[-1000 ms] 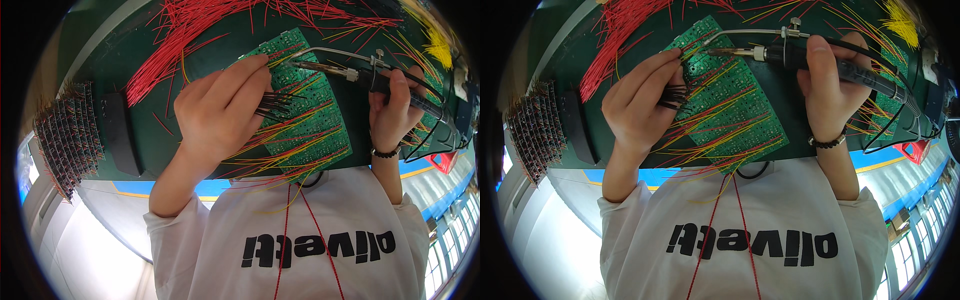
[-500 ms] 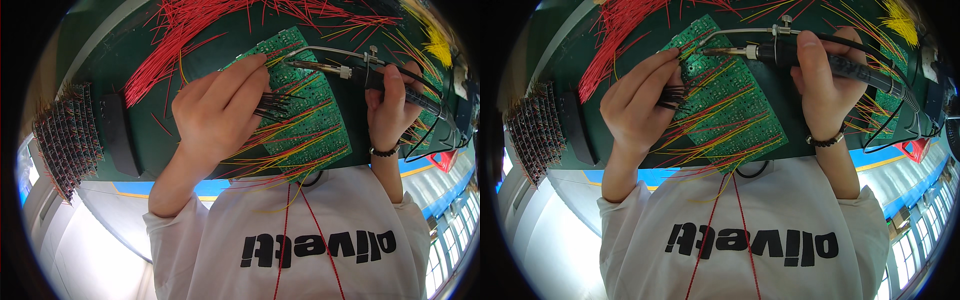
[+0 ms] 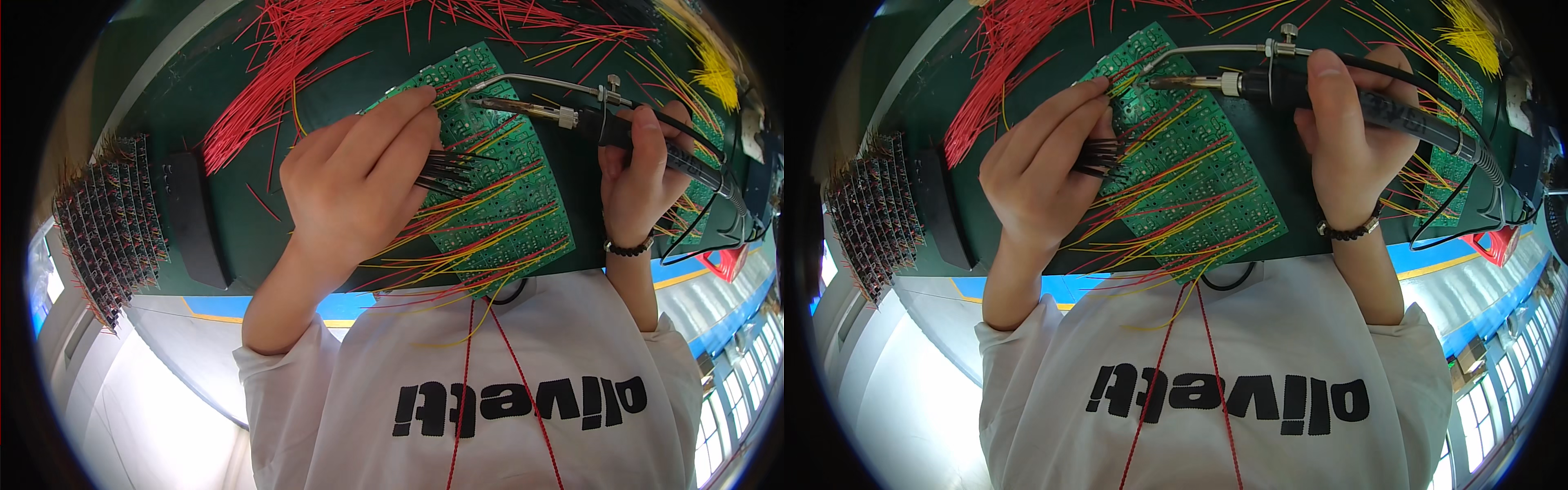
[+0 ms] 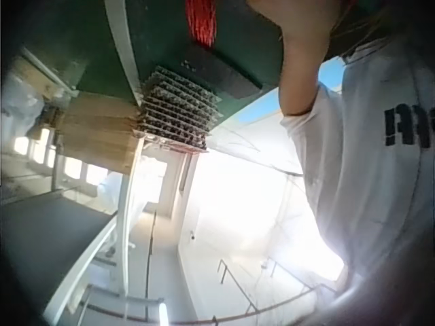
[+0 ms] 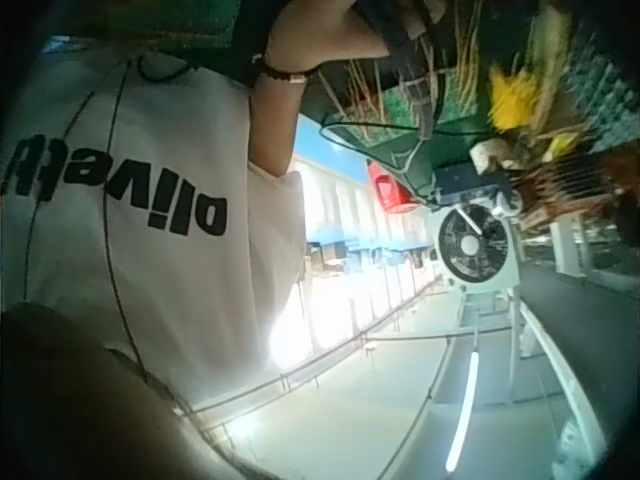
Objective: The person solders wires onto circuit boards using a soldering iron, holding the wires against the boards by hand and applying the iron to connect them.
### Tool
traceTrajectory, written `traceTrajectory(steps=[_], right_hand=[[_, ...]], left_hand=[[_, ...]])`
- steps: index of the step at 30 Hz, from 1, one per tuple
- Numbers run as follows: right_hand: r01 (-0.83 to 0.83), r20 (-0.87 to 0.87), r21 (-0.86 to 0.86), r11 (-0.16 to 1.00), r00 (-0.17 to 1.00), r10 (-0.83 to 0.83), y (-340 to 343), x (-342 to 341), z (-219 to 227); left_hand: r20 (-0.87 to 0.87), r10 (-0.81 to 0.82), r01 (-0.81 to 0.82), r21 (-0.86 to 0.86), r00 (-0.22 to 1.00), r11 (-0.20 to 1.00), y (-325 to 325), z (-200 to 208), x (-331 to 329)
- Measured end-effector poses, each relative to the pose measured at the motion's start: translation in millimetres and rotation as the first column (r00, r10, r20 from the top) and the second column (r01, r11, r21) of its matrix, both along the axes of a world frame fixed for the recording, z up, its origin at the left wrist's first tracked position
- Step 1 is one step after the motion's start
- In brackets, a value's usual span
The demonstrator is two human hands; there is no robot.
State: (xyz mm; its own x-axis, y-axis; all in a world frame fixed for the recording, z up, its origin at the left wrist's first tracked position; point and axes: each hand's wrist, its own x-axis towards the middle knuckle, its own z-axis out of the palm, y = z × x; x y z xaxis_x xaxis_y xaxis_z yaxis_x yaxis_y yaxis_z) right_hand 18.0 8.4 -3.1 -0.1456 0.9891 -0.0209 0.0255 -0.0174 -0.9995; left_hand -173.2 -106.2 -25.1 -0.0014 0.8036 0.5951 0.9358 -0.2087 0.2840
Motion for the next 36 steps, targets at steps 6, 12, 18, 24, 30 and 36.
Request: traceTrajectory(steps=[6,12,18,24,30,36], right_hand=[[-0.015,0.019,0.009,1.0,1.0,0.015,0,0,1],[0.005,-0.003,0.01,1.0,1.0,-0.005,-1,-3,1],[0.071,-0.044,-0.026,0.997,0.996,-0.072,-5,-5,0],[0.043,-0.013,-0.016,0.999,0.999,-0.043,-5,-4,-2],[-0.023,-0.007,0.001,1.0,1.0,0.023,-1,-1,1],[-0.022,-0.002,-0.002,1.0,1.0,0.022,-1,-2,2]], left_hand=[[-0.002,-0.006,0.006,-0.013,1.0,1.0,0,2,0],[0.008,-0.006,0.006,-0.021,1.0,1.0,-2,1,-2],[-0.004,0.001,-0.001,0.005,1.0,1.0,-5,-3,-4],[0.0,0.005,-0.005,-0.006,1.0,1.0,-6,-4,-3],[0.024,0.036,-0.033,-0.121,0.999,0.992,-3,14,2],[0.025,0.041,-0.038,-0.127,0.999,0.991,-2,14,4]])
